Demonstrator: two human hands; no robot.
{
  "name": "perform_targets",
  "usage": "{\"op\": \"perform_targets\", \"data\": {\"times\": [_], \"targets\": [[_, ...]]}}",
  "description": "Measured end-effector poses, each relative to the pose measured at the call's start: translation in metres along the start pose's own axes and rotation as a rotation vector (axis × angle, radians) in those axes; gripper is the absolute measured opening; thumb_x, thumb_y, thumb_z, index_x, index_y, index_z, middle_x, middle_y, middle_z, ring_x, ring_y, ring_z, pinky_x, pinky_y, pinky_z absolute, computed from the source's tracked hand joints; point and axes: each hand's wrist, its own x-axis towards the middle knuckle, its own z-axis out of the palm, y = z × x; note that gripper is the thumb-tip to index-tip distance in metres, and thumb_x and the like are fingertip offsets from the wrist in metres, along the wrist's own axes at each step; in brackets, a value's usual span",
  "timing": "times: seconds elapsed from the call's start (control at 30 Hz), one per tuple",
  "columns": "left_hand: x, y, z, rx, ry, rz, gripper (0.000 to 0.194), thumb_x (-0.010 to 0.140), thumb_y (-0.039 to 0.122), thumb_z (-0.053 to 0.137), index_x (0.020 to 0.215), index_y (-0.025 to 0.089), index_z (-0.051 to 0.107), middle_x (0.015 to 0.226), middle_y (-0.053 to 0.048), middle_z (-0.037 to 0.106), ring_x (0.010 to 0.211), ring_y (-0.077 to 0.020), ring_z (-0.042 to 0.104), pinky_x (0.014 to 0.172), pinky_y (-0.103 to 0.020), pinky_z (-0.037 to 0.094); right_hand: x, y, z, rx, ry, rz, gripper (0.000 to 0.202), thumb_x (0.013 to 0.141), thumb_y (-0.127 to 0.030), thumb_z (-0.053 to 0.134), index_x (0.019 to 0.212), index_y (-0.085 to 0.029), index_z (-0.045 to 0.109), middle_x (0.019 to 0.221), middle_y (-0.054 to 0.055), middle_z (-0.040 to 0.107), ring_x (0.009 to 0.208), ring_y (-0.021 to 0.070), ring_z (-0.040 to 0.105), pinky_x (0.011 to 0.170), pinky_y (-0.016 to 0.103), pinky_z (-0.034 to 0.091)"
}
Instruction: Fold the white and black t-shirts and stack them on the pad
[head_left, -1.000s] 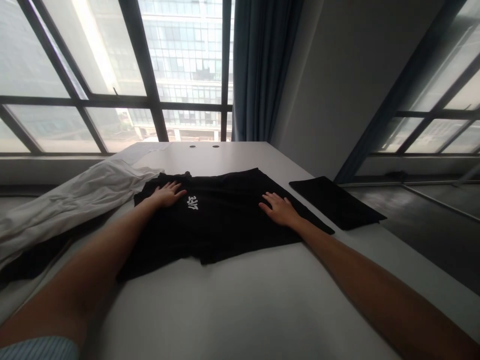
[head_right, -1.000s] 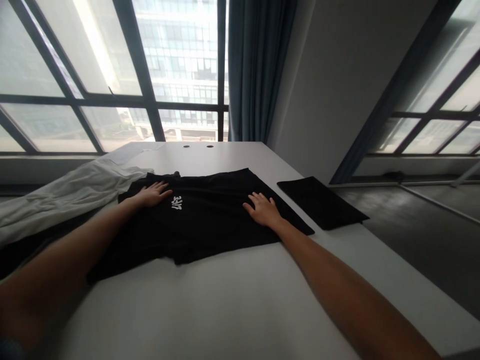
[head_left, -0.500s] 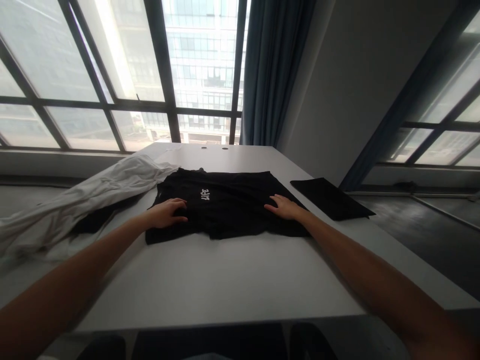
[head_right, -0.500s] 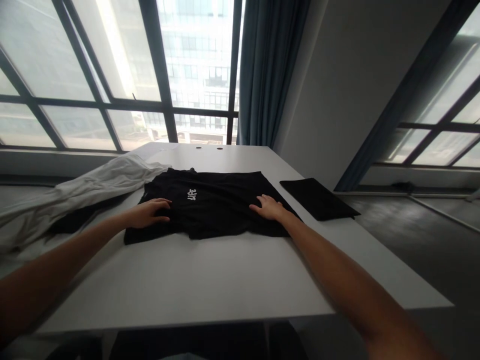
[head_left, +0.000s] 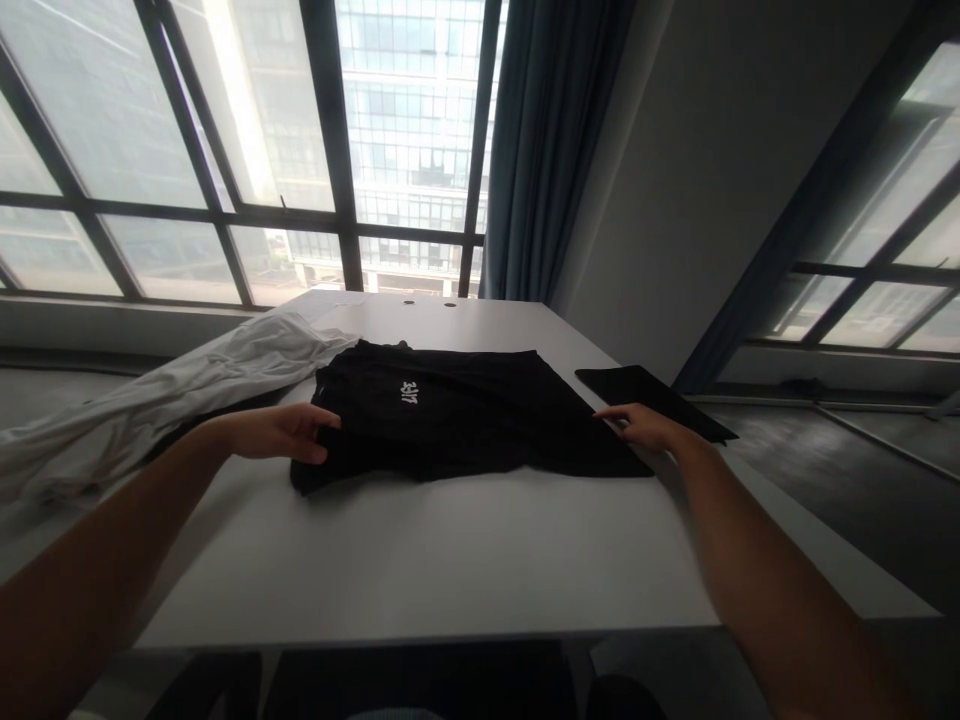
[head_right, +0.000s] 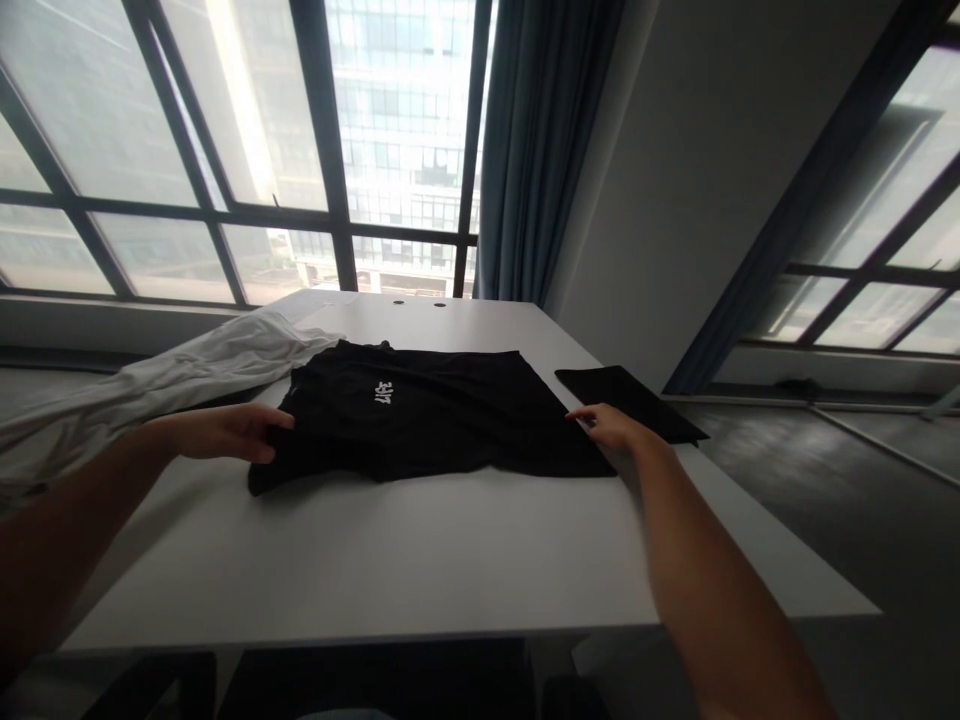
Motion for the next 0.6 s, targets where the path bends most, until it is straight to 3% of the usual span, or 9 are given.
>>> {"op": "perform_targets", "data": {"times": [0.07,0.13,0.27,0.37,0.47,0.6], "targets": [[-0.006,0.007,-0.005,-0.115,-0.224,-0.023,0.047,0.064,0.055,0.080,0.099,0.023,0.079,0.082,-0.005,0.075,0.075,-0.0264,0.070,0.070,-0.037,0.060,-0.001,0.001,0.000,0.014,-0.046,-0.003,0.072,0.065,-0.004,0.061,0.134,-0.021,0.070,0.138,0.012,0.067,0.131,0.0314,0.060,0.109,0.043,0.047],[-0.012,0.012,-0.011,-0.172,-0.350,-0.017,0.038,0.066,0.047,0.084,0.094,0.022,0.080,0.085,-0.006,0.078,0.077,-0.0269,0.071,0.072,-0.036,0.060,-0.002,0.000,0.000,0.043,-0.093,-0.045,0.075,0.065,-0.007,0.062,0.138,-0.024,0.067,0.148,0.010,0.059,0.139,0.0320,0.052,0.113,0.044,0.043],[-0.018,0.009,-0.018,-0.261,-0.441,-0.001,0.031,0.069,0.039,0.088,0.089,0.017,0.080,0.079,-0.006,0.078,0.070,-0.0208,0.069,0.066,-0.026,0.056,-0.002,-0.004,-0.001,0.083,-0.197,-0.132,0.061,0.066,-0.019,0.072,0.127,-0.028,0.075,0.162,0.006,0.042,0.148,0.0367,0.039,0.119,0.047,0.036],[-0.013,0.005,-0.015,-0.336,-0.521,0.004,0.029,0.071,0.037,0.088,0.089,0.016,0.080,0.076,-0.005,0.078,0.065,-0.0184,0.068,0.063,-0.023,0.054,-0.001,-0.009,-0.002,0.092,-0.241,-0.162,0.040,0.067,-0.031,0.077,0.106,-0.025,0.083,0.162,0.008,0.043,0.149,0.0398,0.037,0.121,0.048,0.032],[-0.008,0.001,-0.012,-0.379,-0.527,0.013,0.029,0.071,0.037,0.088,0.090,0.017,0.081,0.077,-0.005,0.078,0.065,-0.0188,0.068,0.062,-0.024,0.055,-0.005,-0.015,-0.005,0.122,-0.220,-0.193,0.032,0.069,-0.044,0.077,0.092,-0.023,0.083,0.158,0.009,0.048,0.146,0.0406,0.040,0.120,0.050,0.032],[-0.020,-0.014,-0.010,-0.444,-0.371,-0.004,0.042,0.066,0.042,0.091,0.098,0.018,0.080,0.078,-0.004,0.077,0.065,-0.0180,0.068,0.063,-0.024,0.054,-0.017,-0.026,-0.013,0.199,-0.208,-0.212,0.033,0.070,-0.051,0.073,0.085,-0.022,0.080,0.155,0.008,0.052,0.139,0.0385,0.050,0.113,0.048,0.042]]}}
